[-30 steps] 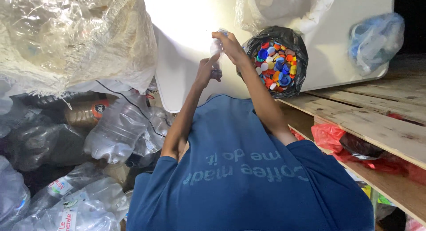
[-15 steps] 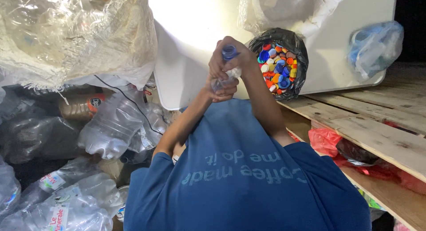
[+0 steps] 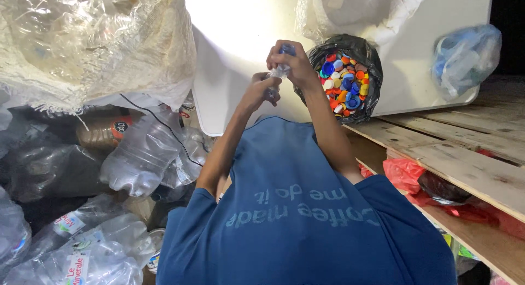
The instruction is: The person repeatedly picks up plastic bottles from a white sack, removes the caps by hand, and places the caps into a black bag while discarding the bottles into a separate sack. The process is continuous throughout the video.
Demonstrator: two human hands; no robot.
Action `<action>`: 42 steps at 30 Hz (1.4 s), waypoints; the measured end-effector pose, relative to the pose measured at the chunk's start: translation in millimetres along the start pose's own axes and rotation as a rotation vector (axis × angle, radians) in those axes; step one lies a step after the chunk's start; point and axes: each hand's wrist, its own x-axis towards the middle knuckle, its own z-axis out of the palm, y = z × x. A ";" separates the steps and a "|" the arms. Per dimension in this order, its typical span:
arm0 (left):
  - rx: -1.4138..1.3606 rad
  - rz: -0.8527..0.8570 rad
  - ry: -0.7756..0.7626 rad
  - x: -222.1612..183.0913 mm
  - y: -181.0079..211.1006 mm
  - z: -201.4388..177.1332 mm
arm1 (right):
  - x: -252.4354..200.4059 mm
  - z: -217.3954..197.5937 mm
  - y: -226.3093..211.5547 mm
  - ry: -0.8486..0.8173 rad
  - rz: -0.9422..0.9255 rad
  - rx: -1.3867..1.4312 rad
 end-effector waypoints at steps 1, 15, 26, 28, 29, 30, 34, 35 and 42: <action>-0.062 -0.069 -0.010 -4.5 4.2 5.7 | -1.6 0.2 -2.2 0.012 -0.005 0.044; -1.026 -0.613 -1.796 3.4 -62.7 85.1 | 39.9 88.4 -50.3 -1.650 -0.086 0.256; -0.557 -0.573 -1.536 60.5 -135.0 -60.7 | 14.0 59.0 -25.1 -1.163 0.222 0.368; -0.401 -0.144 -1.015 14.2 -55.3 -47.4 | 11.3 43.9 -17.7 -0.828 0.181 0.057; -0.397 -0.140 -1.012 12.0 -46.3 -46.6 | 11.9 38.6 -9.6 -0.834 0.180 0.056; -0.373 -0.149 -0.941 9.9 -37.4 -45.5 | 12.7 33.0 -1.8 -0.680 0.155 0.031; -0.206 -0.125 -0.627 9.2 -15.0 -39.8 | 16.2 13.9 15.1 -0.284 0.038 -0.054; -0.204 -0.132 -0.631 6.7 -4.5 -37.8 | 18.2 15.8 16.6 -0.276 0.035 -0.052; 0.342 0.025 0.067 20.6 24.0 -18.8 | 41.0 1.1 43.5 0.317 -0.068 -0.036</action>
